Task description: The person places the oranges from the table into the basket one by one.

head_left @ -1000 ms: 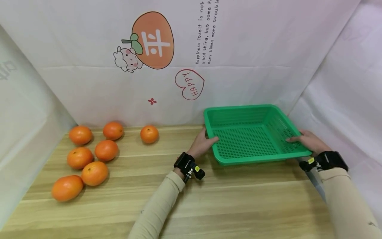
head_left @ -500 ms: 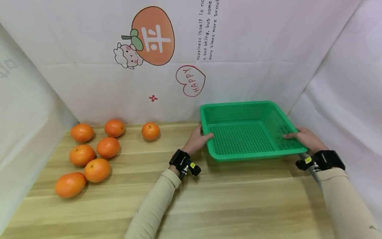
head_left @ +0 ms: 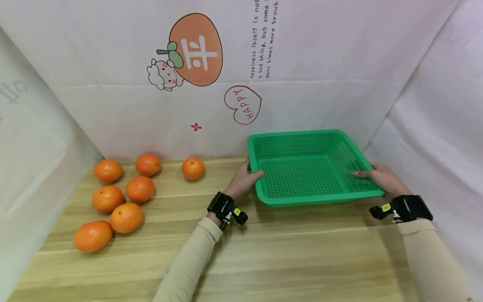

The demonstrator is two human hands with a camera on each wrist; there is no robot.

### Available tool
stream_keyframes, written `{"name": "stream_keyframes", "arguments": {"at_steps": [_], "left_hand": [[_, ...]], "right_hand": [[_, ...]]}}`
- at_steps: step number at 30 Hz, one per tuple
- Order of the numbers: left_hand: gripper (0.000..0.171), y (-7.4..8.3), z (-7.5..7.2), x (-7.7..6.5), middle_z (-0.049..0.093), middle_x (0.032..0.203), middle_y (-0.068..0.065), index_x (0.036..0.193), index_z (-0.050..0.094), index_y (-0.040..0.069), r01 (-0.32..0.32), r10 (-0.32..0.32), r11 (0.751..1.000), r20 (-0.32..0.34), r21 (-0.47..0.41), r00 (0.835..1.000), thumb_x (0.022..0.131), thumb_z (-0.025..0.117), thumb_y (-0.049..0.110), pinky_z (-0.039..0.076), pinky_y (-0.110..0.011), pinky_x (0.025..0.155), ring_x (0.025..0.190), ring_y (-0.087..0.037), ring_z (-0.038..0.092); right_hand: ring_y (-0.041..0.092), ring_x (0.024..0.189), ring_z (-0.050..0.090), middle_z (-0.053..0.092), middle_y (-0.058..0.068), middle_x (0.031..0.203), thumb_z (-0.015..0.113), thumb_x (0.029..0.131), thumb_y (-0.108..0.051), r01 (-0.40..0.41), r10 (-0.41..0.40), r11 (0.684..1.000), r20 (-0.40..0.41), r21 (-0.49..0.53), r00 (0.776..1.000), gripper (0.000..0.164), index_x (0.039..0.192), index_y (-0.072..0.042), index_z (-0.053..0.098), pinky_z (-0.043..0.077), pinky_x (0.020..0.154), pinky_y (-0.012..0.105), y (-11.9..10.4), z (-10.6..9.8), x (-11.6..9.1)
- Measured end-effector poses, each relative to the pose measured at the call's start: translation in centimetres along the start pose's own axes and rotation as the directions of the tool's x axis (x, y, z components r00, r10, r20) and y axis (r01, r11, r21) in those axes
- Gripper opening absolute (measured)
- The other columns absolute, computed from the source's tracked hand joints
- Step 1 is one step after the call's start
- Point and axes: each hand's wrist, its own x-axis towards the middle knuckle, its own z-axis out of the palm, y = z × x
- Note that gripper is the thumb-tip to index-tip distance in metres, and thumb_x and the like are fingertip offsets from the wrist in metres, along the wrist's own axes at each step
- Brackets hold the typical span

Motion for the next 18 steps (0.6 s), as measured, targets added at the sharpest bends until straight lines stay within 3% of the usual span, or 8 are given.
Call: {"name": "stream_keyframes", "arguments": {"at_steps": [8, 18], "left_hand": [[0.072, 0.0, -1.1, -0.4, 0.051, 0.153, -0.025, 0.167, 0.027, 0.016, 0.011, -0.011, 1.0, 0.014, -0.011, 1.0, 0.101, 0.057, 0.021, 0.063, -0.037, 0.091, 0.13, -0.041, 0.065], [0.067, -0.4, -2.7, -1.4, 0.055, 0.151, -0.026, 0.164, 0.032, 0.01, 0.031, -0.031, 0.999, 0.017, -0.018, 0.999, 0.102, 0.056, 0.019, 0.063, -0.037, 0.092, 0.126, -0.039, 0.068]], "right_hand": [[0.014, 0.079, 0.077, 0.077, -0.01, 0.093, 0.057, 0.109, -0.037, 0.02, -0.02, 0.996, 0.008, 0.083, 1.0, 0.086, 0.168, -0.001, 0.007, 0.065, 0.075, 0.035, -0.6, 1.3, -0.6], [0.009, 0.078, 0.075, 0.075, -0.017, 0.093, 0.057, 0.11, -0.032, 0.057, -0.056, 0.993, -0.007, 0.104, 0.998, 0.08, 0.166, 0.004, 0.012, 0.063, 0.074, 0.031, -1.3, 3.1, -0.6]]}}
